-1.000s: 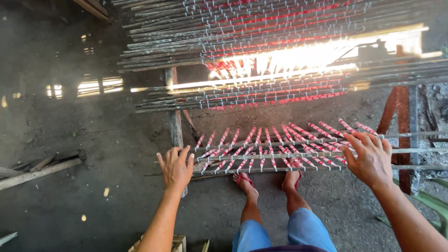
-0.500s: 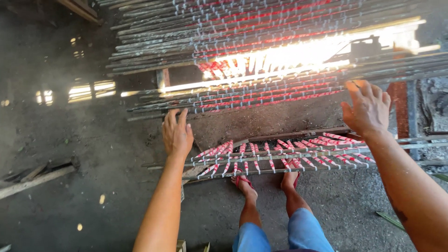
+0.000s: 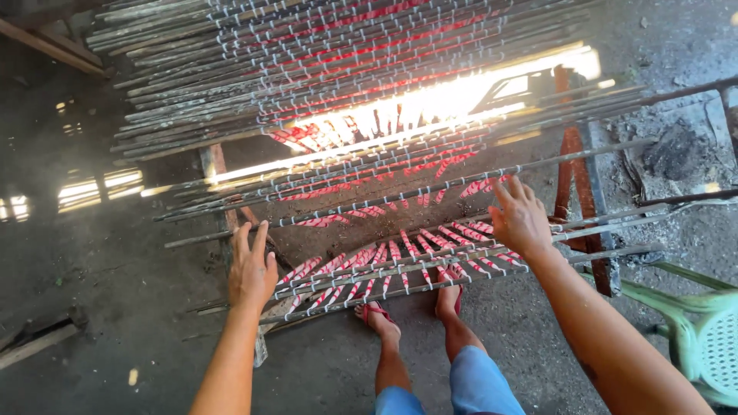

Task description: Arranging wooden rods with candles onto a large drying rack in a candle production facility.

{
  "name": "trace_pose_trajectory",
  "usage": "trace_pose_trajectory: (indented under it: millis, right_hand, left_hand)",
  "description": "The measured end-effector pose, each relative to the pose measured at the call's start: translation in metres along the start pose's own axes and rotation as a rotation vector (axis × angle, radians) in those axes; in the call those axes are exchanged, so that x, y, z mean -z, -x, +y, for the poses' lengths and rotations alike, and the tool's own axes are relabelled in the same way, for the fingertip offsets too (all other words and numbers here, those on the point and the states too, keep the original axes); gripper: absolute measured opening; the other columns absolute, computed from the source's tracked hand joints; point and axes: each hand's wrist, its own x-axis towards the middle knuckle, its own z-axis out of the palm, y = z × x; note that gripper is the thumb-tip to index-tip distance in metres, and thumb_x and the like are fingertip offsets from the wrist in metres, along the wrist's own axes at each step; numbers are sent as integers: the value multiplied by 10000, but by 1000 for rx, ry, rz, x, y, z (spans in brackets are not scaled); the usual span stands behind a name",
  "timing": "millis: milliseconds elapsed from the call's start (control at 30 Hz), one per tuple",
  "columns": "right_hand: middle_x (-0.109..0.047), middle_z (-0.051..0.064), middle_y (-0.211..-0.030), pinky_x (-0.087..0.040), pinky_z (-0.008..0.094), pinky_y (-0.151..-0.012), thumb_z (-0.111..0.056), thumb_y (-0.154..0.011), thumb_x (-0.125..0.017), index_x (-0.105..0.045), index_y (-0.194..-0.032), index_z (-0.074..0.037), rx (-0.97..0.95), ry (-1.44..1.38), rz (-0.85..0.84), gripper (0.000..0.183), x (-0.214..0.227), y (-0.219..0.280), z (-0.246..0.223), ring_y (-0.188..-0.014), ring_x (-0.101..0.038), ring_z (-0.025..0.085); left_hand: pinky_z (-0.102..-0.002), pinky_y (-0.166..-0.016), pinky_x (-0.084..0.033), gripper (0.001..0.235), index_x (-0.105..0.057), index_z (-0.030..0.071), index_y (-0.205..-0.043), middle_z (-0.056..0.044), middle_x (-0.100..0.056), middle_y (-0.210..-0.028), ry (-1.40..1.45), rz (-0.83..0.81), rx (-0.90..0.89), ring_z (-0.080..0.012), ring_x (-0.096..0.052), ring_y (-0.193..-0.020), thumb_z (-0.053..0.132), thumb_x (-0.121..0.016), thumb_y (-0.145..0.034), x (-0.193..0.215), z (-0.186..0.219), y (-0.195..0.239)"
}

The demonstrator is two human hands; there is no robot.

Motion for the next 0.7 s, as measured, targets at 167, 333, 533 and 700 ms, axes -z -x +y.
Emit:
trace_pose_trajectory:
  millis: [167,333,533,700]
  right_hand:
    - [-488,209,-1497,-494,603,-997,-290,-942,-629,-567,-1448,-185,-92,-6,34,521,9,-6,11,-1332,-533,468]
    - [-473,235,-1509,-521,585,-968,-294,-939,-666,-508,-1570,-245,-86,21,83,653,-3,-2,40,-1309,-550,486]
    - [-648,93,-1297,-573,491,-856,-364,-897,-719,-716,-1353,-219,50,62,299,478,-33,15,-26,-1085,-678,364]
    - [-688,79,-1246,-554,427,-880,-214,-850,-702,-701,-1267,-174,524,-406,171,420,-35,40,-189,-1138,-666,312]
  left_hand:
    - [-581,-1070,-488,645,-415,126,-1591,-220,-339,-1597,18,-27,-8,-439,-257,-1540,84,-592,-972,2,9,1]
    - [-576,-1105,-436,683,-432,125,-1592,-224,-361,-1578,-3,63,-73,-449,-299,-1517,81,-630,-940,-26,-5,-3]
    - [-555,-1171,-335,699,-544,134,-1508,-234,-505,-1448,-195,286,-240,-424,-454,-1411,124,-745,-839,-23,-4,-6]
    - [-587,-956,-518,851,-389,305,-1590,-319,-351,-1489,-288,120,-217,-579,-346,-1429,134,-757,-842,-20,8,-4]
